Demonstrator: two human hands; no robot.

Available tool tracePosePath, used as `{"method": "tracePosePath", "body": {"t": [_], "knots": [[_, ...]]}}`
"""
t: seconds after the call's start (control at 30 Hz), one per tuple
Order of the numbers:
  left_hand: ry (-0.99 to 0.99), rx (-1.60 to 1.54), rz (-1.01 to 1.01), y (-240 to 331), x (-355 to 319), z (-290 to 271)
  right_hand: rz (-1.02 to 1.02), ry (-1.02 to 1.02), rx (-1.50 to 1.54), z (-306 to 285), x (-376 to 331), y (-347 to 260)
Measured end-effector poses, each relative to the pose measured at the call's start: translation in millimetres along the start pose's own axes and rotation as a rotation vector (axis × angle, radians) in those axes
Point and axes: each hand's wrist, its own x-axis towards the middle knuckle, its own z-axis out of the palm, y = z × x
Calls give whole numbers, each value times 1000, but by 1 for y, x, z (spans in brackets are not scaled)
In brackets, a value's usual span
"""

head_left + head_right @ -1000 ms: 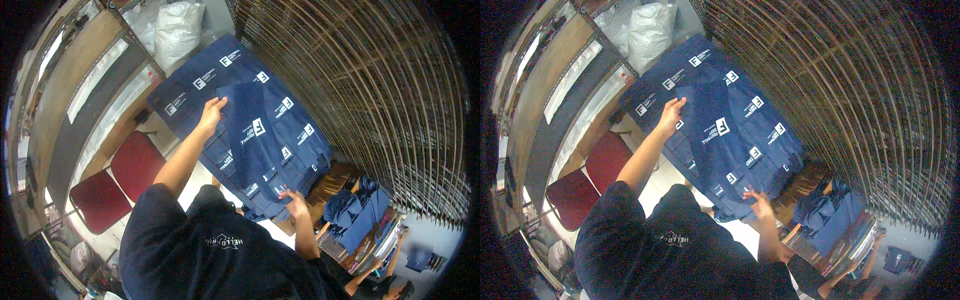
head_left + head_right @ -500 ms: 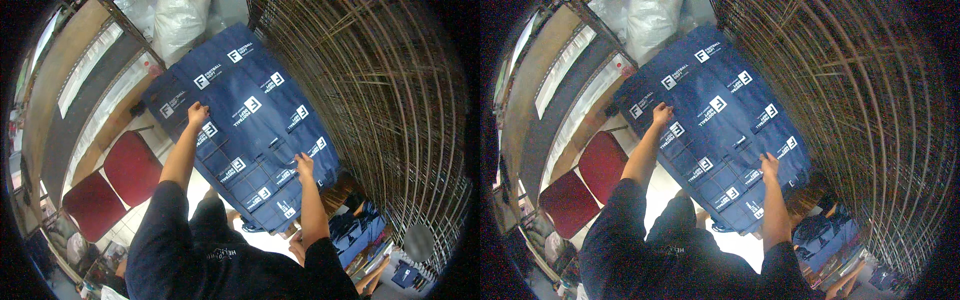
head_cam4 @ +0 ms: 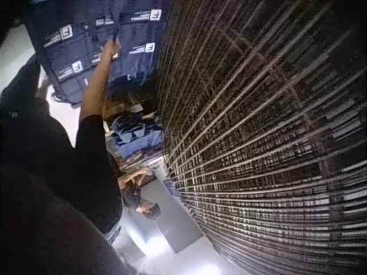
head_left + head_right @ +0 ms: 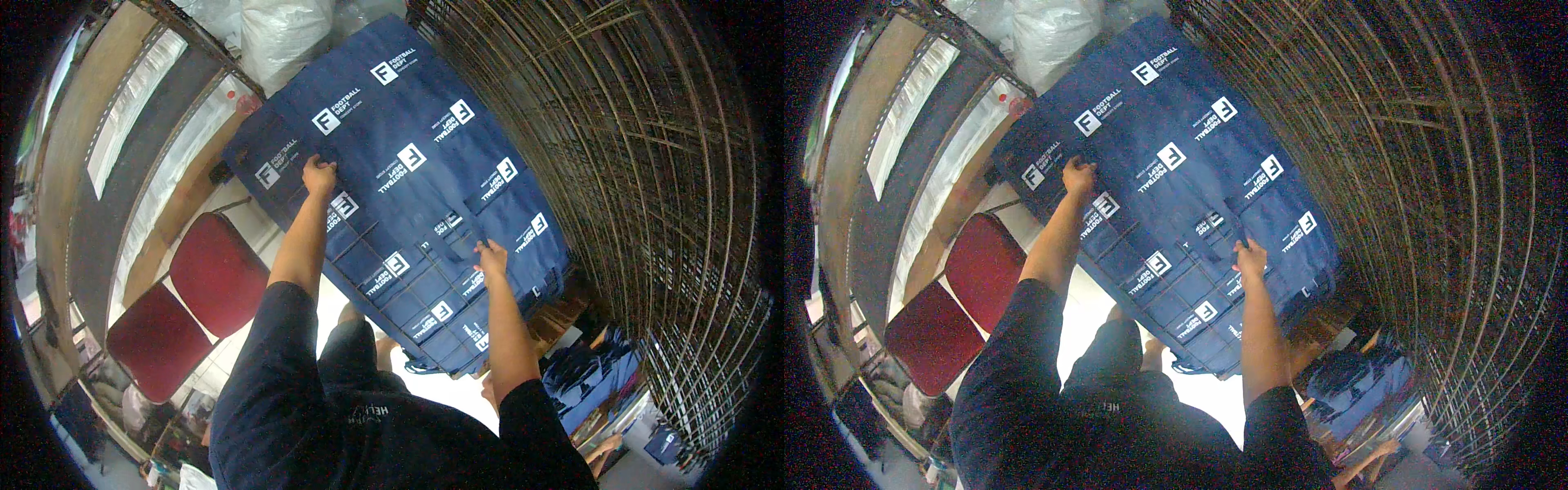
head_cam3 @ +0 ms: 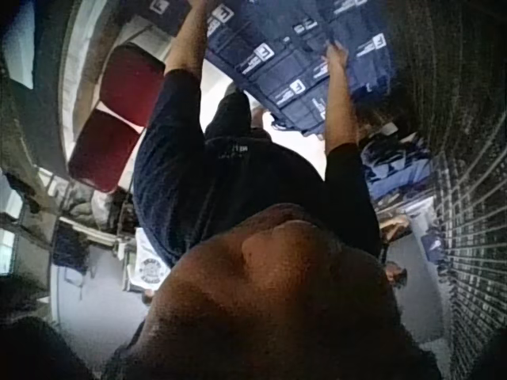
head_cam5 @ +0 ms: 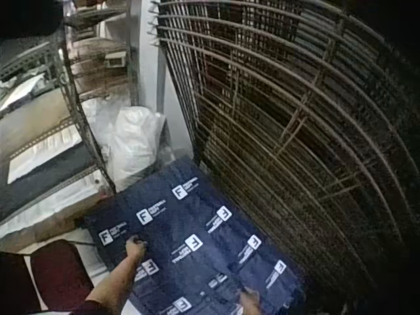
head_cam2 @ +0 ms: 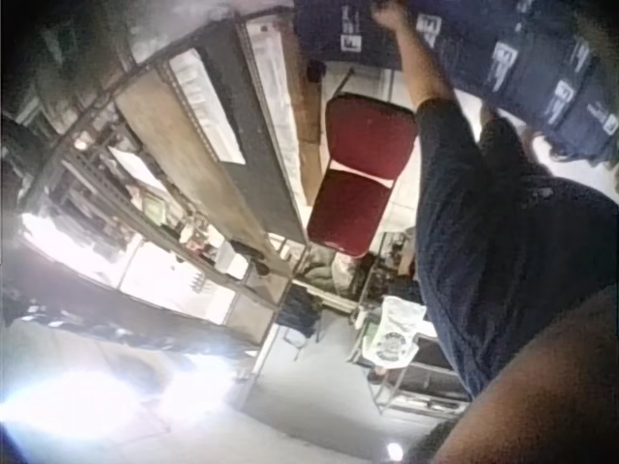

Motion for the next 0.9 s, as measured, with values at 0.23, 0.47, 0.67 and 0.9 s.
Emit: {"method": "tracePosePath", "body": {"t": [0.23, 0.47, 0.67, 0.9], "knots": [[31, 21, -18, -1, -1, -5, 9, -40, 60, 6, -8, 6], [47, -51, 39, -8, 1, -3, -16, -3, 34, 10, 2, 17], [-7, -165, 157, -41, 28, 8, -48, 39, 81, 10, 9, 23], [-42, -60, 197, -8, -5, -14, -235, 232, -517, 9, -6, 43]]}}
